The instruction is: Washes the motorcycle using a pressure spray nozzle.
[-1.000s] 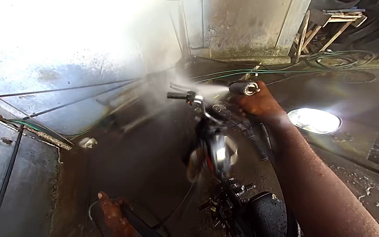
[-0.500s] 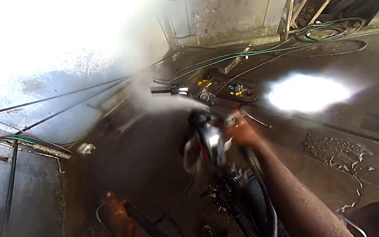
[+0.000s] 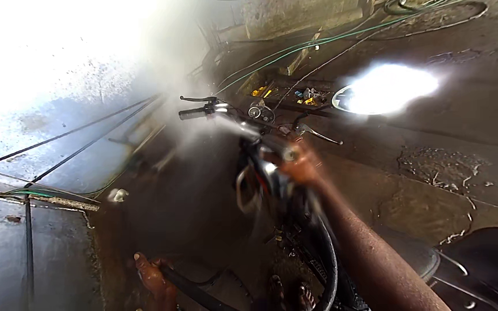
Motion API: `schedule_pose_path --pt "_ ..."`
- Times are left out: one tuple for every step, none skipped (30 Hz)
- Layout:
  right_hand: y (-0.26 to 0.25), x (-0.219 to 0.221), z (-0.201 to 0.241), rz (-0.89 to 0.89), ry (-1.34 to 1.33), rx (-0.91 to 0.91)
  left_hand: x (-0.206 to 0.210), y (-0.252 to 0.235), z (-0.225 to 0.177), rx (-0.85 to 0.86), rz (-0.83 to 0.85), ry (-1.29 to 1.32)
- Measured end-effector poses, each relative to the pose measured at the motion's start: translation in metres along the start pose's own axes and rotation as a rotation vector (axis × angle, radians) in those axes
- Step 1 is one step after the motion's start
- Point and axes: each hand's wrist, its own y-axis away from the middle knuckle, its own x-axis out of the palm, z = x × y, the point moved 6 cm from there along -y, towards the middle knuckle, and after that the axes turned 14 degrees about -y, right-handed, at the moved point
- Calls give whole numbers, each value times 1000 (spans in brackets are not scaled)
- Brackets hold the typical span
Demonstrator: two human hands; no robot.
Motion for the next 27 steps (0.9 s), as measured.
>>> schedule_pose_path --pt "6 0 -2 -9 7 22 -1 2 4 -2 -6 7" --pt "8 -1 -6 -14 24 25 -2 3 7 -6 -13 14" --pt "9 -2 -9 -17 45 16 -5 3 10 -11 -30 23" --pt "9 -3 -9 -21 67 -12 -8 3 12 -15 -41 20" --pt "10 -4 -8 -28 81 -55 -10 3 14 -17 -47 10" --pt "13 -4 -8 -33 89 -81 -12 3 15 -20 -50 -3" --pt "16 -4 -9 -31 94 -97 -14 1 18 -20 -50 -13" --pt "20 -2 -12 -18 98 -107 -14 0 21 -21 -54 -18" --pt "26 2 -19 -2 110 -95 -14 -1 24 -29 -59 -18" --pt "34 5 -29 27 137 -62 -12 -2 29 -43 -66 -23" --pt "43 9 -39 58 172 -16 -11 -3 36 -54 -74 -39" --pt "52 13 -47 83 213 23 -10 -3 44 -75 -84 -68" --pt "59 16 -53 98 256 48 -9 -3 52 -104 -91 -112" --pt "64 19 -56 102 299 58 -8 -2 58 -128 -95 -161" --pt "66 20 -57 99 339 57 -8 -1 62 -132 -96 -200" --pt "65 19 -58 83 376 37 -8 -2 67 -119 -95 -222" --pt "64 18 -56 65 400 24 -10 -4 72 -111 -94 -234" --pt "63 16 -53 49 402 40 -13 -7 76 -106 -86 -235" --pt "61 14 -48 23 398 57 -16 -11 80 -99 -80 -230" --pt "59 12 -44 -6 389 68 -20 -14 83 -96 -73 -221" --pt "57 12 -40 -32 380 86 -22 -18 85 -98 -70 -208" --pt "56 12 -37 -53 369 97 -24 -20 86 -106 -70 -196" --pt "55 13 -36 -72 349 129 -25 -22 83 -119 -67 -190" --pt "56 11 -41 -92 329 185 -24 -23 77 -137 -62 -182" --pt "56 8 -49 -123 328 246 -22 -24 69 -160 -70 -160" --pt "56 3 -59 -165 348 279 -24 -30 67 -160 -60 -139" --pt "55 -2 -68 -208 387 289 -29 -38 66 -156 -43 -129"
